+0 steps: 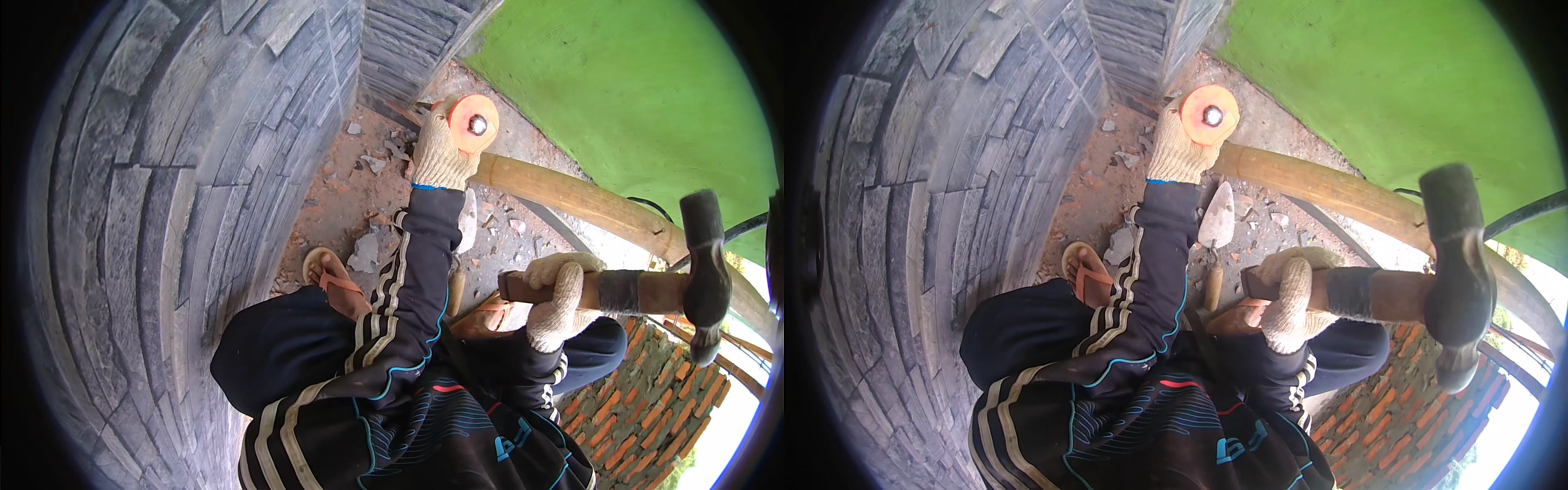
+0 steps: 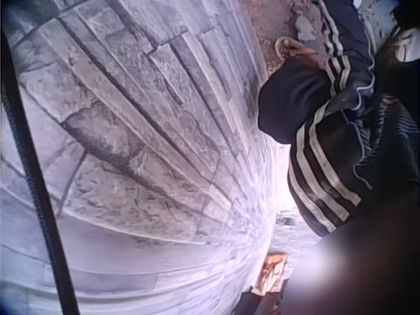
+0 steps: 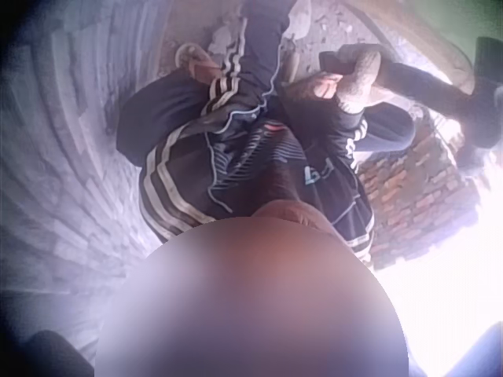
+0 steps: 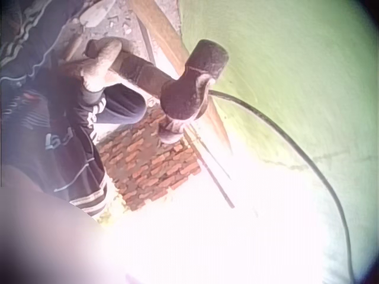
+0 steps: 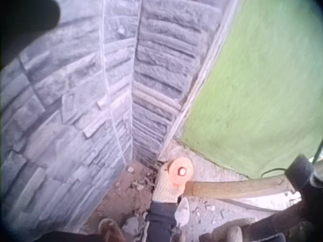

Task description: The person uses a hammer and a red-handled chisel to chip away mortar and debris at the base of a tiled wall. They repeatedly strike the chisel to break up hardened material and clear the joint area along the wall-floor interface.

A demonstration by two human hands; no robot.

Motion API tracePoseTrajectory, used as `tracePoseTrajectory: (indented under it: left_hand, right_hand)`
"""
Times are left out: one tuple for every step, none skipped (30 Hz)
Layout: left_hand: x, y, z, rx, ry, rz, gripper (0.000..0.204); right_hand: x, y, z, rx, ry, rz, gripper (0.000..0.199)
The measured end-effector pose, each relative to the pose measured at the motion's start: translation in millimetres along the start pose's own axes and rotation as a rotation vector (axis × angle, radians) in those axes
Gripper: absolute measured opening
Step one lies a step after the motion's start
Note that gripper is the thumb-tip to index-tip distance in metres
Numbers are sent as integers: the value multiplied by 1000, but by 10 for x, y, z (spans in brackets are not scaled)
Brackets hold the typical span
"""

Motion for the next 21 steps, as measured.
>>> tracePoseTrajectory:
  left_hand:
    - [6,8,20,-78,-111,-3,41]
    - [-3,24,119,-74,-135,-19,39]
    - [1,43,235,-71,-158,-37,37]
    - [22,49,296,-66,-183,-56,35]
    - [-43,83,313,41,-170,-98,32]
    - [-106,129,297,148,-156,-143,30]
    - [-134,177,256,254,-143,-188,28]
    - [-87,300,-147,192,-401,-312,26]
    - [-35,206,0,121,-253,-216,27]
    - [-12,115,158,50,-99,-124,27]
    - [59,103,-4,151,-22,-27,28]
    - [95,46,-70,-101,-314,-12,34]
    - [54,52,-73,-11,-128,1,36]
    - [-27,82,83,80,59,11,38]
    - [-23,62,77,57,49,2,40]
    - [-16,47,71,34,38,-5,41]
    - [-29,52,72,13,30,-7,43]
    - [-8,68,95,24,76,-10,39]
    - [26,92,127,36,119,-13,36]
    - [18,83,131,45,180,-14,32]
    - [-20,159,157,135,-4,-109,26]
  right_hand:
    - [40,0,78,37,24,28,15]
    - [61,-19,201,73,43,62,13]
    - [92,-17,346,91,-173,71,10]
    - [140,-61,500,313,-247,40,9]
    - [194,-3,682,480,-323,-92,10]
    - [246,26,813,644,-400,-225,11]
    - [207,-72,739,674,-405,-185,12]
    - [352,-7,617,679,-388,-187,13]
    - [278,3,516,670,-379,-166,15]
    - [245,50,409,613,-420,-152,15]
    - [238,104,237,497,-401,-109,13]
    - [182,61,121,405,-378,-70,12]
    - [141,69,54,267,-307,-13,12]
    - [80,87,4,130,-233,46,12]
    - [77,79,36,78,-182,40,11]
    - [77,71,66,22,-131,31,11]
    - [85,74,89,-34,-77,17,11]
    - [116,46,182,48,-11,71,9]
    - [96,3,346,146,-277,93,7]
    - [95,-6,604,380,-471,-74,10]
    - [131,31,716,540,-495,-149,13]
Point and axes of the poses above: each hand's wrist, its own y-axis towards the middle knuckle, its own x-axis out of the palm, z = x × y, the point moved 3 cm from there along y, towards the middle knuckle
